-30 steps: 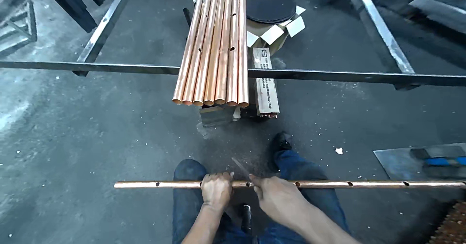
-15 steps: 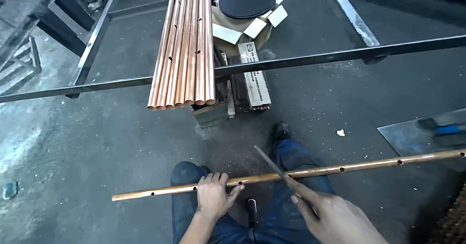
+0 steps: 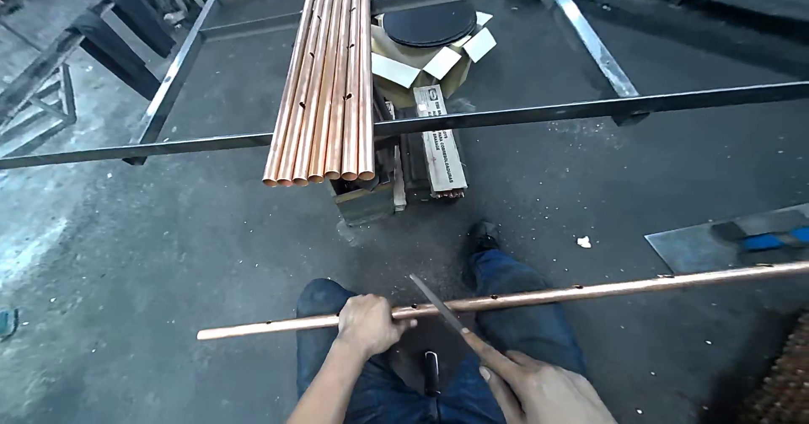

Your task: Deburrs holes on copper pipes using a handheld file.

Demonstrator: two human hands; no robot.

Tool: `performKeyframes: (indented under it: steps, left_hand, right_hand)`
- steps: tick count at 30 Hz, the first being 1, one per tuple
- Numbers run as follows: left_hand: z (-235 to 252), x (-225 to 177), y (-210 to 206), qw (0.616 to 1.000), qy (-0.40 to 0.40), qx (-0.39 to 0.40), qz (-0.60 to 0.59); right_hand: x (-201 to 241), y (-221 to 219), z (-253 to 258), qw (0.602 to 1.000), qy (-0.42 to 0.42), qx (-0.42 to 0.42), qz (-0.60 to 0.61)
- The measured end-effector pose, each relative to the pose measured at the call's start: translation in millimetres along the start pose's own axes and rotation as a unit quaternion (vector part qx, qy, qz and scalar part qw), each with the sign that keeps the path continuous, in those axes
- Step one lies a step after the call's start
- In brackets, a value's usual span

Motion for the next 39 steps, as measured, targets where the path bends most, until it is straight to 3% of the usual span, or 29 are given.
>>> performKeyframes:
  steps: [3,9,13,17,20,24,26,28,31,33,36,39]
  left_hand:
    - [3,-4,11,0.997,0.054,0.045,-0.017]
    - [3,-6,13,0.997,0.049,0.05,-0.024]
    - [4,-5,8,0.999,0.041,0.03,-0.011]
    - [1,-8,4,0.999,0.038,0.015,-0.003]
    - [-1,-7,1,0.998,0.05,0.013,-0.018]
    - [-2,-6,0,0.998,0.053,0.008,-0.027]
    - [-2,-7,-2,0.998,0.051,-0.012,-0.032]
    - [-2,-7,-8,0.997,0.051,-0.039,-0.036]
    - [0,-6,-21,0.993,0.055,-0.098,-0.028]
    - [1,-5,-26,0.988,0.06,-0.143,-0.024]
    - [-2,-4,-32,0.975,0.066,-0.211,-0.018]
    - [0,-4,-37,0.953,0.056,-0.298,0.013]
  right_hand:
    - [8,2,-15,0.999,0.009,0.049,-0.004]
    - [13,-10,-13,0.995,0.023,0.093,-0.024]
    - [26,-27,44,0.996,0.004,0.08,-0.047]
    - [37,-23,103,0.981,-0.034,0.163,-0.095]
    - [28,-3,64,0.993,-0.01,0.084,-0.078]
    - [23,11,2,0.99,0.01,0.126,-0.06]
    - [25,0,13,0.989,0.009,0.135,-0.06]
    - [33,-12,56,0.988,-0.006,0.139,-0.072]
    - [44,-15,116,0.965,-0.046,0.229,-0.118]
    - [44,-2,108,0.968,-0.051,0.218,-0.109]
    - [46,22,52,0.975,-0.04,0.201,-0.082]
    - [53,17,31,0.973,-0.037,0.214,-0.084]
Point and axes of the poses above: each hand's wrist, its own z-axis towards the middle knuckle, its own y-axis out of the back of the hand, x = y × z, the point moved 3 cm from there along z, towards the middle knuckle, and after that the axes turned 3 degrees about -x, right-handed, at the moved point
